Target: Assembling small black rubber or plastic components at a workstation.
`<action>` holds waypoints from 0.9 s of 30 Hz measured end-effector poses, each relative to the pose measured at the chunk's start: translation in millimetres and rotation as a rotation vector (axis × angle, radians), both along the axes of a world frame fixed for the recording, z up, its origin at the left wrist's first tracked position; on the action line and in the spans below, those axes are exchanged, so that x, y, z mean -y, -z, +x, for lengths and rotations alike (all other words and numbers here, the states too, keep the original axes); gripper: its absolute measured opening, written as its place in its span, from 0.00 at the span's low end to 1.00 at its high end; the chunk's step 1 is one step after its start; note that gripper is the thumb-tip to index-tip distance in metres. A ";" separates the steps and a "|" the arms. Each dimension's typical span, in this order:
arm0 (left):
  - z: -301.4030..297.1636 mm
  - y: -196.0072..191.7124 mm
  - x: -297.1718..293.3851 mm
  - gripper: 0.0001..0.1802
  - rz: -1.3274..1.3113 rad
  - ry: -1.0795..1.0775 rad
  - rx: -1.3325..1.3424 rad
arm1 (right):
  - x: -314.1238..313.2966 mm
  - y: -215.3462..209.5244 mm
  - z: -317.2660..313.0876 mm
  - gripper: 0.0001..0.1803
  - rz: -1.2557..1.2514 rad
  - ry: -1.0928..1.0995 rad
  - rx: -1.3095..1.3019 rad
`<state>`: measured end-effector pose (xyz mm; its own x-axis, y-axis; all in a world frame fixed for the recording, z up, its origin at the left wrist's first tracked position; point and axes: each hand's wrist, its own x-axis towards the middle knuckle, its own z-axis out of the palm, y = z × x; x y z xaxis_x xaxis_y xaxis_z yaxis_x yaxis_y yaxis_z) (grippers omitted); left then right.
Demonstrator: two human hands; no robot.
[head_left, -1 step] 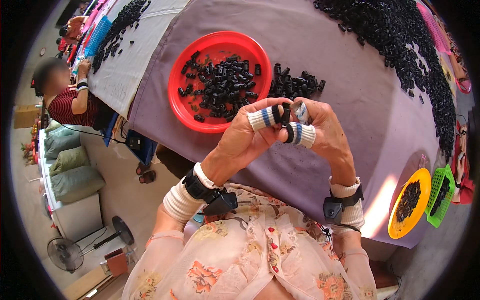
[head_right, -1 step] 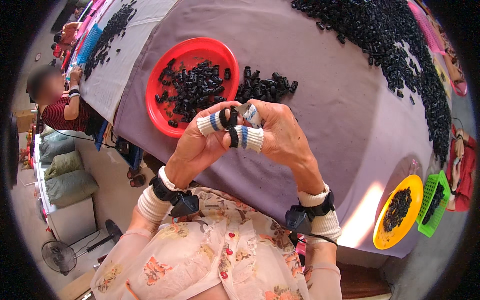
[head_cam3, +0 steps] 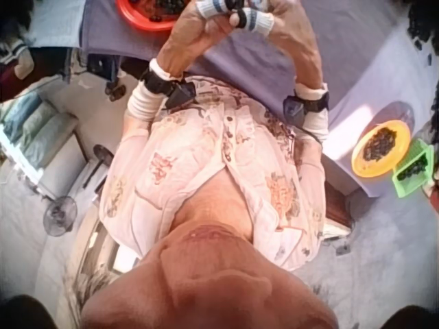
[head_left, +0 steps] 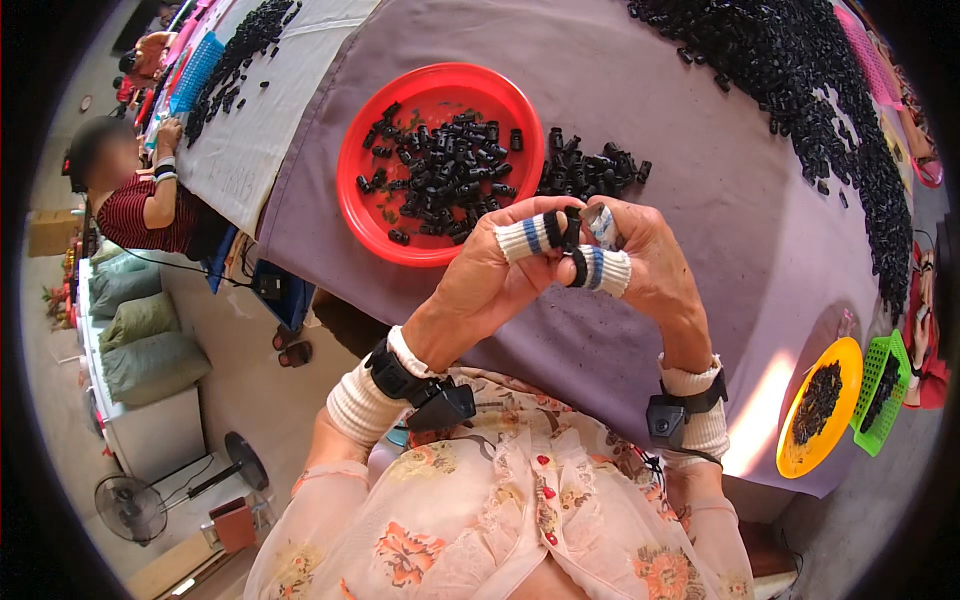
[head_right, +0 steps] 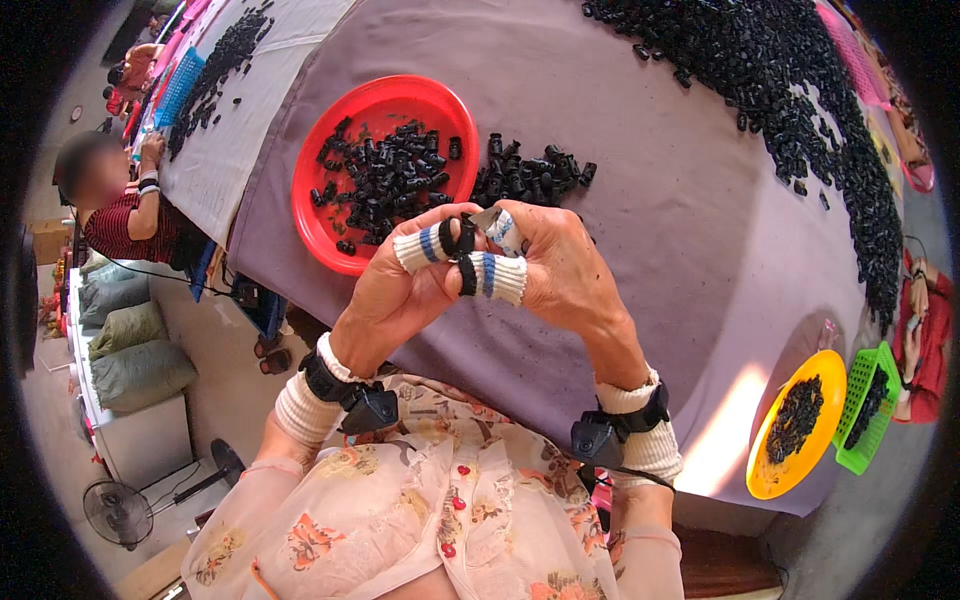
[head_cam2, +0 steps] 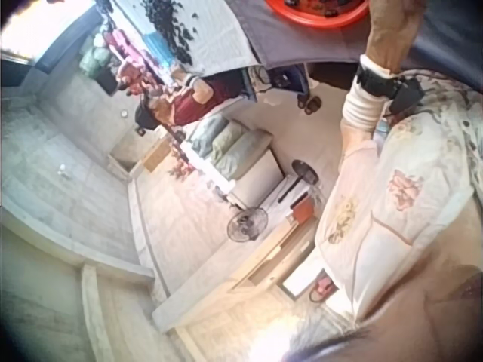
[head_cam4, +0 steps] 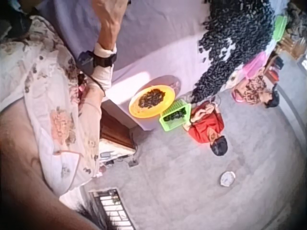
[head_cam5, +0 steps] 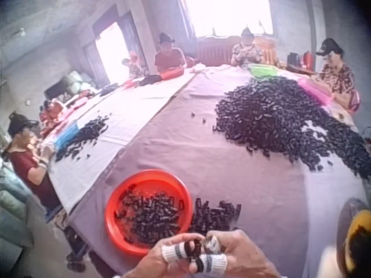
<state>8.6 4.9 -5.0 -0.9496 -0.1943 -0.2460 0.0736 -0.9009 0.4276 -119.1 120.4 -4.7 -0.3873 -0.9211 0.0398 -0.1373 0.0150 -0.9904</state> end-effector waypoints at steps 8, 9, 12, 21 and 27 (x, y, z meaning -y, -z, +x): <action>-0.8 1.6 0.7 0.18 -0.018 -0.029 0.072 | 2.5 2.0 2.4 0.24 0.047 -0.022 0.016; -0.6 1.3 0.7 0.18 -0.017 -0.029 0.072 | 2.6 2.5 2.3 0.24 0.047 -0.023 0.016; -0.3 0.0 0.4 0.18 -0.031 -0.042 0.065 | 2.4 4.1 1.4 0.24 0.045 -0.027 -0.012; 3.3 1.9 2.1 0.13 -0.161 -0.036 0.094 | 1.6 2.0 6.0 0.23 0.058 -0.022 -0.014; 2.2 0.2 1.7 0.13 -0.258 -0.042 0.069 | 1.1 -3.6 8.4 0.22 0.057 -0.045 0.056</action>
